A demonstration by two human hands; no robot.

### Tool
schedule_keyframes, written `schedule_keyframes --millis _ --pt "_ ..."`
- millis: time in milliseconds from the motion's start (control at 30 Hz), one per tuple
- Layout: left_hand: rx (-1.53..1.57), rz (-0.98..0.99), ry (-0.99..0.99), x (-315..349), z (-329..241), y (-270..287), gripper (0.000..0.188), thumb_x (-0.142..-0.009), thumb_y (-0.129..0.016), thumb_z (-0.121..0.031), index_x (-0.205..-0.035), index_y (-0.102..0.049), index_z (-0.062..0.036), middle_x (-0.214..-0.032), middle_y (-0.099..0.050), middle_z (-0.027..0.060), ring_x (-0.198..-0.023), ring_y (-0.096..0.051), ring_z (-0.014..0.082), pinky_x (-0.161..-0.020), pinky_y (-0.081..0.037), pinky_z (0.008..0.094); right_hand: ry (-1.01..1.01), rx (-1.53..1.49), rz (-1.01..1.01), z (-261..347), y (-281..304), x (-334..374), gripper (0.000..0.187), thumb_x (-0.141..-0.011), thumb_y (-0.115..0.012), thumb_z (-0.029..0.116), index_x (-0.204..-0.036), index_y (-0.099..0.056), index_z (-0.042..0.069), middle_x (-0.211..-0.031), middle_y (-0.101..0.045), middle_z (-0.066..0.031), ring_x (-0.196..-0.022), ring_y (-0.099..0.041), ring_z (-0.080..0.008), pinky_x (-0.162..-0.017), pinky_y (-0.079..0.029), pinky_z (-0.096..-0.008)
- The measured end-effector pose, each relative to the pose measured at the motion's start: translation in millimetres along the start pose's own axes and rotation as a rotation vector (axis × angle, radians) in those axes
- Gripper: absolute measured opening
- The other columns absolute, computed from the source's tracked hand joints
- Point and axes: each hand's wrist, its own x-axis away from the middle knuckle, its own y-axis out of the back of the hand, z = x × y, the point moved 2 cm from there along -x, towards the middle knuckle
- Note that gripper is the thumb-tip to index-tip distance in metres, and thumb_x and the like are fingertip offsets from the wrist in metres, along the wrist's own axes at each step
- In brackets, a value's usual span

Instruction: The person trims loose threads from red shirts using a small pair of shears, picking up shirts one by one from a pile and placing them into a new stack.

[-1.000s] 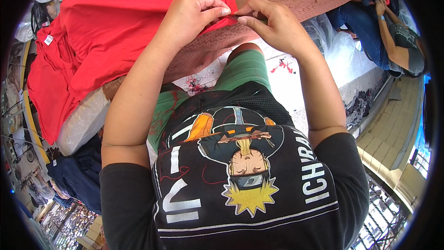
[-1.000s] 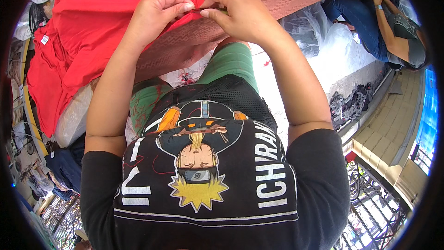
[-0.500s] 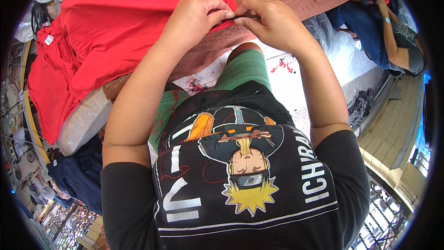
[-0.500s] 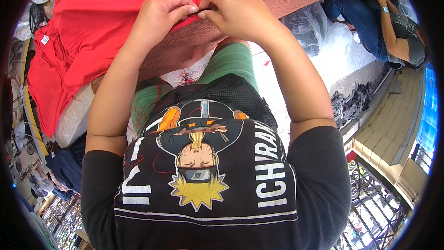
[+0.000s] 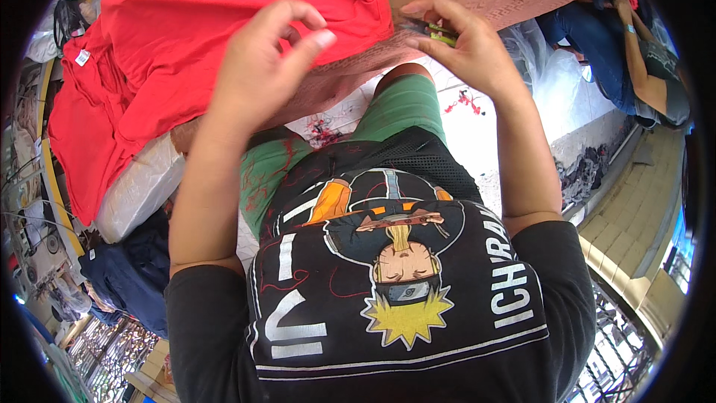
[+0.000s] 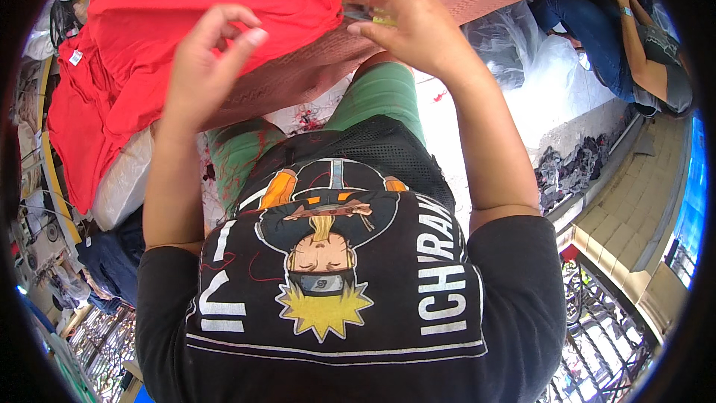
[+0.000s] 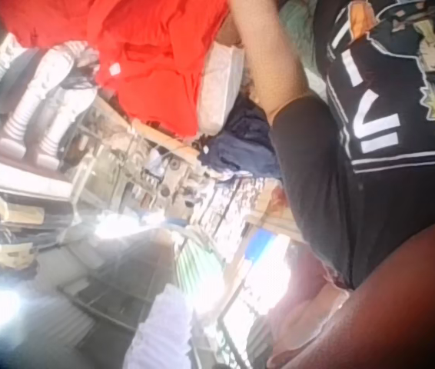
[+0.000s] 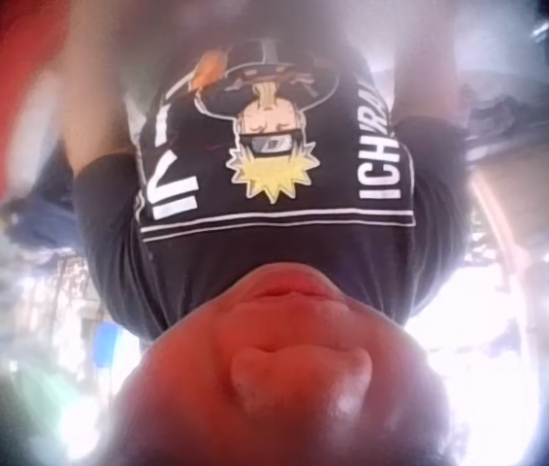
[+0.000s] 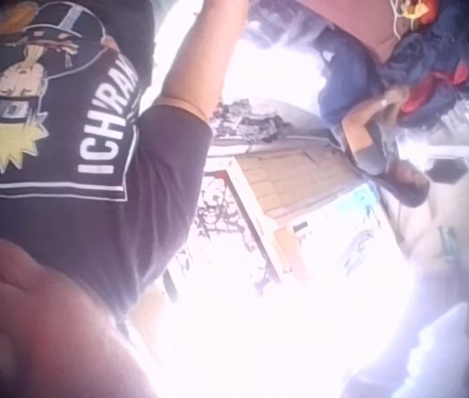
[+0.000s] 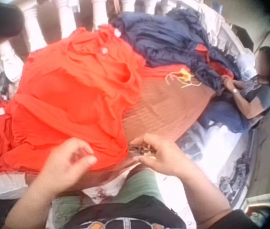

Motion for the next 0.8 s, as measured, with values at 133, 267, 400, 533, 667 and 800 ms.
schedule_keyframes --millis 133,267,400,533,667,800 --pt "-0.564 -0.196 -0.228 14.1 13.3 -49.0 0.039 -0.070 -0.079 -0.024 -0.097 -0.057 -0.0061 -0.096 -0.060 0.0086 -0.083 -0.058 0.0245 -0.078 -0.045 0.0368 0.105 0.054 -0.002 -9.1 -32.3 -2.1 0.036 -0.079 -0.066 0.011 -0.115 -0.062 0.014 -0.102 -0.066 -0.0106 -0.089 -0.064 -0.0312 -0.077 -0.052 -0.0400" --pt "-0.602 -0.306 -0.191 6.2 30.5 -68.6 0.034 -0.070 -0.077 -0.022 -0.096 -0.059 -0.0088 -0.095 -0.062 0.0062 -0.086 -0.059 0.0262 -0.077 -0.043 0.0396 -0.003 0.060 -0.075 -22.3 -44.1 -11.5 0.031 -0.077 -0.067 0.014 -0.108 -0.065 0.014 -0.096 -0.067 -0.0127 -0.085 -0.065 -0.0325 -0.074 -0.051 -0.0409" --pt "-0.577 -0.278 -0.191 11.0 26.3 -57.8 0.018 -0.076 -0.072 -0.020 -0.091 -0.067 -0.0109 -0.091 -0.066 0.0020 -0.087 -0.060 0.0230 -0.074 -0.043 0.0371 -0.112 0.055 -0.043 -15.0 -37.3 -10.9 0.027 -0.079 -0.068 0.019 -0.105 -0.066 0.013 -0.089 -0.067 -0.0133 -0.082 -0.064 -0.0336 -0.070 -0.050 -0.0416" --pt "-0.530 -0.232 -0.223 27.2 14.7 -46.4 0.010 -0.081 -0.069 -0.018 -0.089 -0.072 -0.0110 -0.091 -0.069 0.0024 -0.085 -0.064 0.0211 -0.071 -0.044 0.0340 -0.095 0.043 -0.015 -12.9 -43.8 -4.0 0.029 -0.078 -0.066 0.000 -0.106 -0.065 0.006 -0.090 -0.069 -0.0099 -0.082 -0.065 -0.0162 -0.076 -0.051 -0.0288" --pt "-0.406 -0.179 -0.148 39.4 19.0 -47.2 0.011 -0.081 -0.070 -0.017 -0.089 -0.072 -0.0091 -0.091 -0.070 0.0036 -0.082 -0.066 0.0208 -0.071 -0.046 0.0329 -0.152 0.074 0.022 -3.9 -45.6 -1.8 0.028 -0.079 -0.069 0.004 -0.107 -0.064 0.006 -0.090 -0.068 -0.0098 -0.082 -0.065 -0.0193 -0.076 -0.051 -0.0301" --pt "-0.343 -0.197 -0.107 45.5 18.1 -47.0 0.012 -0.080 -0.071 -0.015 -0.090 -0.072 -0.0085 -0.092 -0.070 0.0042 -0.083 -0.066 0.0216 -0.073 -0.046 0.0332 -0.018 0.037 -0.106 11.3 -43.4 6.0 0.028 -0.080 -0.069 0.010 -0.107 -0.062 0.006 -0.093 -0.066 -0.0109 -0.082 -0.065 -0.0243 -0.074 -0.051 -0.0332"
